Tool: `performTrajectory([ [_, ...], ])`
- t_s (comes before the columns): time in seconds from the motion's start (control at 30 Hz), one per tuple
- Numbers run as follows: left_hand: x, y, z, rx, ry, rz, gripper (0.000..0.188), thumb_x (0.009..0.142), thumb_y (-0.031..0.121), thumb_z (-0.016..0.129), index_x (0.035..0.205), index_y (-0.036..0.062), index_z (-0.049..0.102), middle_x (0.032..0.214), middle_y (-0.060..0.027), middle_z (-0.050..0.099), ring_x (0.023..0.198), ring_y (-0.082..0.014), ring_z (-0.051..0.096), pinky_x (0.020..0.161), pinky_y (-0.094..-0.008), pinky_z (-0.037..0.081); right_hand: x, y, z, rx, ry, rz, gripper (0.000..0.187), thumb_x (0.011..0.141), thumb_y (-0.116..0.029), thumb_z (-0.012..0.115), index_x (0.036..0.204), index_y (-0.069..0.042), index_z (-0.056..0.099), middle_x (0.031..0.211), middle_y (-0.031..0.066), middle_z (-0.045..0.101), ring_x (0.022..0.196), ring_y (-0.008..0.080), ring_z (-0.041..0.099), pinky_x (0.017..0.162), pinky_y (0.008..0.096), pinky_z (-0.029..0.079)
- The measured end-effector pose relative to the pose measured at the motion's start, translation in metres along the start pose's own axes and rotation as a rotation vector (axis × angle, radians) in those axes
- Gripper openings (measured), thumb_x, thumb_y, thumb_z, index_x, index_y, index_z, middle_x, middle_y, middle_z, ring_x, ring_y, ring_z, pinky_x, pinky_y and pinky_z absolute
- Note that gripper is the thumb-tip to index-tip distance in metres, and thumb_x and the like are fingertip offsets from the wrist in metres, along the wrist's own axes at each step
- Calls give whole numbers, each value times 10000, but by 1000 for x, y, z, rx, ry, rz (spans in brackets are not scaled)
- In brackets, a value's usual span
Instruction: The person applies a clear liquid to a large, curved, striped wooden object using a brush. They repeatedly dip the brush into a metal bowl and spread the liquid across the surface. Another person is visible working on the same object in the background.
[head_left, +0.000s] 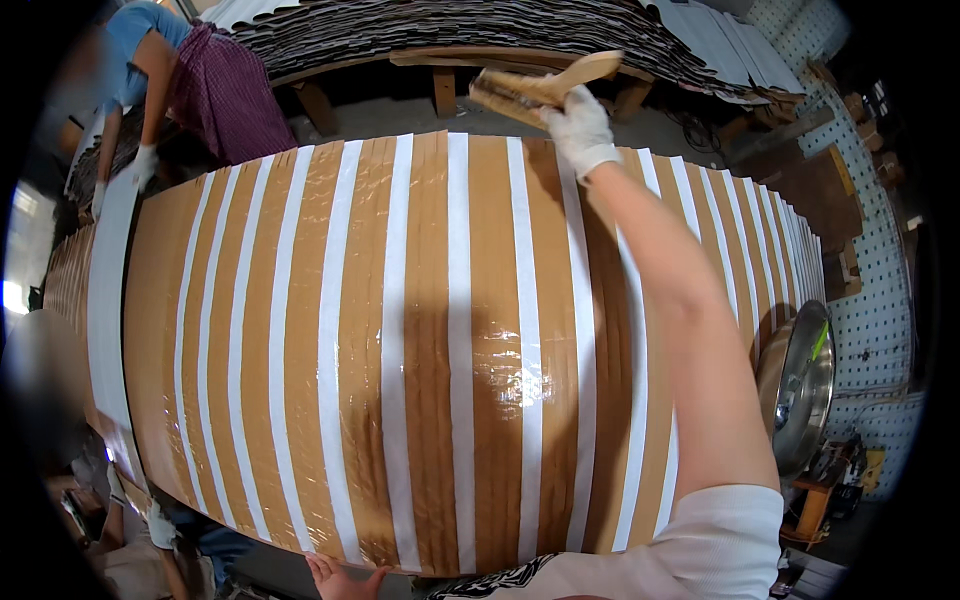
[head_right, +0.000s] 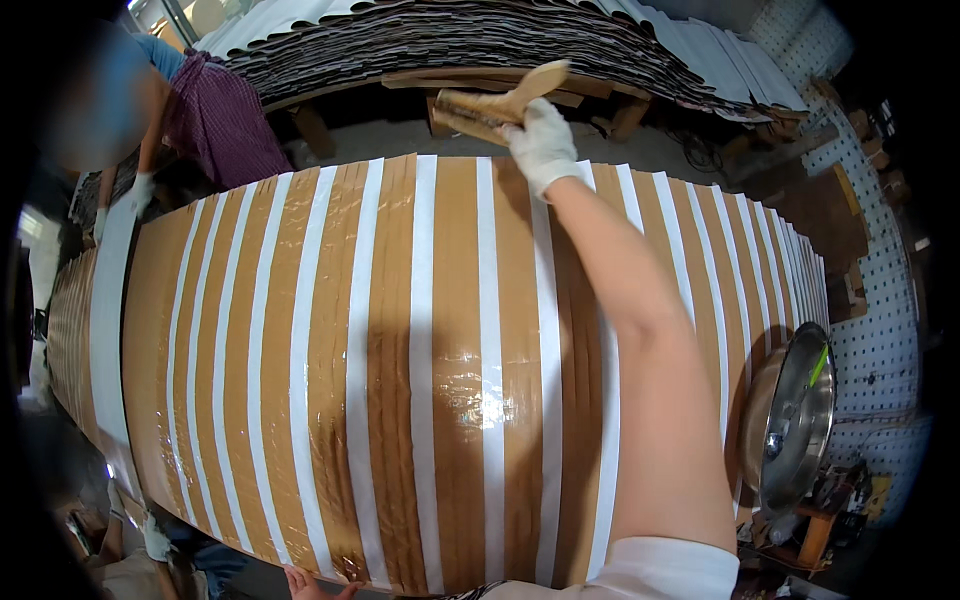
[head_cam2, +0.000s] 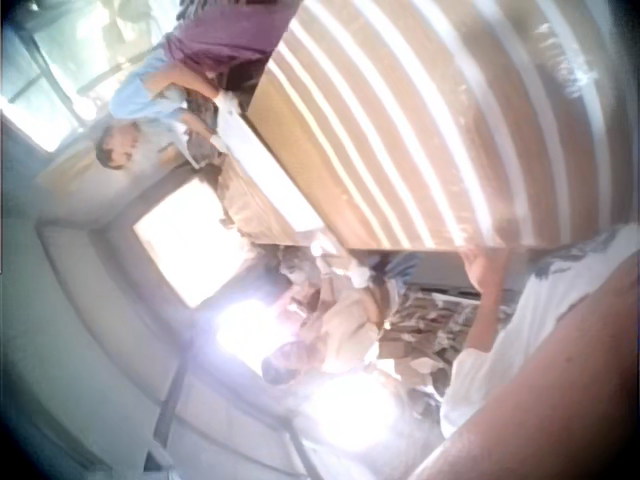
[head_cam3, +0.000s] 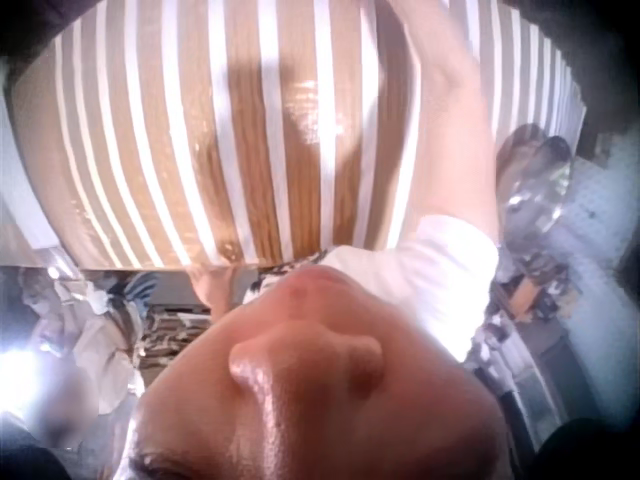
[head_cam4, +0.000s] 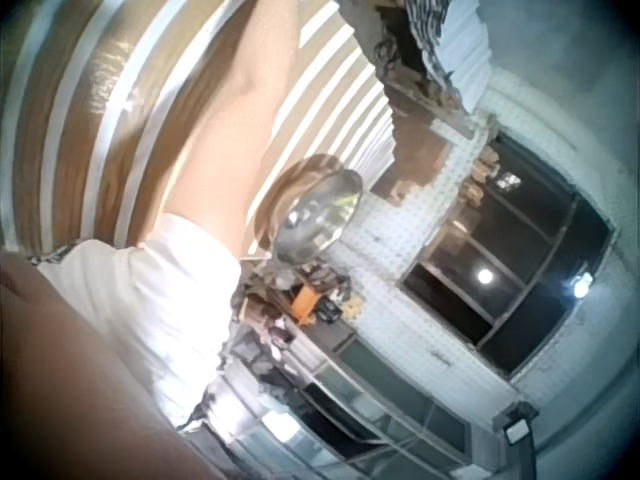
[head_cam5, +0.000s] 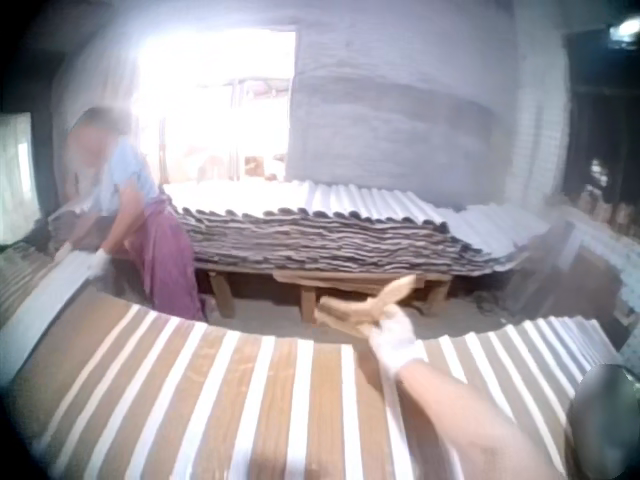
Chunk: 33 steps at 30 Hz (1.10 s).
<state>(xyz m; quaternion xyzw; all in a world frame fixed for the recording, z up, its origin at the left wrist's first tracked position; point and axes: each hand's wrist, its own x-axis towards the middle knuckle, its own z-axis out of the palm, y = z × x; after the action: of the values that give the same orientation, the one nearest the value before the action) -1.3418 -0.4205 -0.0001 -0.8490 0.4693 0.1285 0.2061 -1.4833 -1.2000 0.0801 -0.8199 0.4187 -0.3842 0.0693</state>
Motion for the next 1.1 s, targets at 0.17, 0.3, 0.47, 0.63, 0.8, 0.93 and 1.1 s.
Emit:
performTrajectory([
  [0.17,11,18,-55,-69,-45,-126,1049,751,719,661,1302,-156,489,1281,-324,569,1282,-450,486,1167,-454,312,-16,15,-4,30,-593,-57,380,810,-130,705,1173,-61,614,1130,208,654,1092,394,592,925,439,471],
  [0.3,15,17,-53,-127,-14,-159,1257,574,741,771,1347,-182,411,1348,-368,492,1325,-438,444,1154,-437,333,-4,19,10,16,-377,67,367,817,-136,703,1166,-67,614,1104,208,661,1084,393,596,912,447,476],
  [0.47,15,19,-53,-204,-77,-244,1283,571,730,774,1358,-201,375,1365,-377,467,1359,-432,406,1188,-412,287,32,-44,9,622,-466,242,414,812,-141,732,1207,-75,626,1096,205,689,1051,351,647,929,375,498],
  [0.63,14,24,-62,-280,-34,-262,1295,580,722,776,1369,-209,343,1393,-393,420,1373,-451,375,1193,-423,278,-6,-81,76,-20,-559,24,429,819,-179,727,1224,-112,603,1196,192,647,1130,391,584,973,433,468],
  [0.8,17,20,-66,-334,-72,-266,1268,608,702,775,1359,-222,342,1395,-402,404,1378,-462,354,1197,-425,264,35,-100,81,-160,-382,-34,377,835,-202,708,1179,-91,600,1139,184,662,1094,385,602,924,460,479],
  [0.93,14,20,-63,-338,-91,-251,1240,642,691,756,1362,-231,342,1399,-400,406,1368,-463,363,1200,-435,252,45,-129,84,258,-605,28,492,822,-200,748,1248,-39,562,1128,193,680,1078,360,627,934,425,480],
  [1.1,18,17,-70,-300,-92,-214,1178,672,673,744,1333,-236,391,1373,-403,435,1355,-477,373,1195,-447,259,15,-134,125,-106,-435,-19,410,828,-231,741,1180,-98,579,1147,170,664,1097,380,604,935,453,477],
])
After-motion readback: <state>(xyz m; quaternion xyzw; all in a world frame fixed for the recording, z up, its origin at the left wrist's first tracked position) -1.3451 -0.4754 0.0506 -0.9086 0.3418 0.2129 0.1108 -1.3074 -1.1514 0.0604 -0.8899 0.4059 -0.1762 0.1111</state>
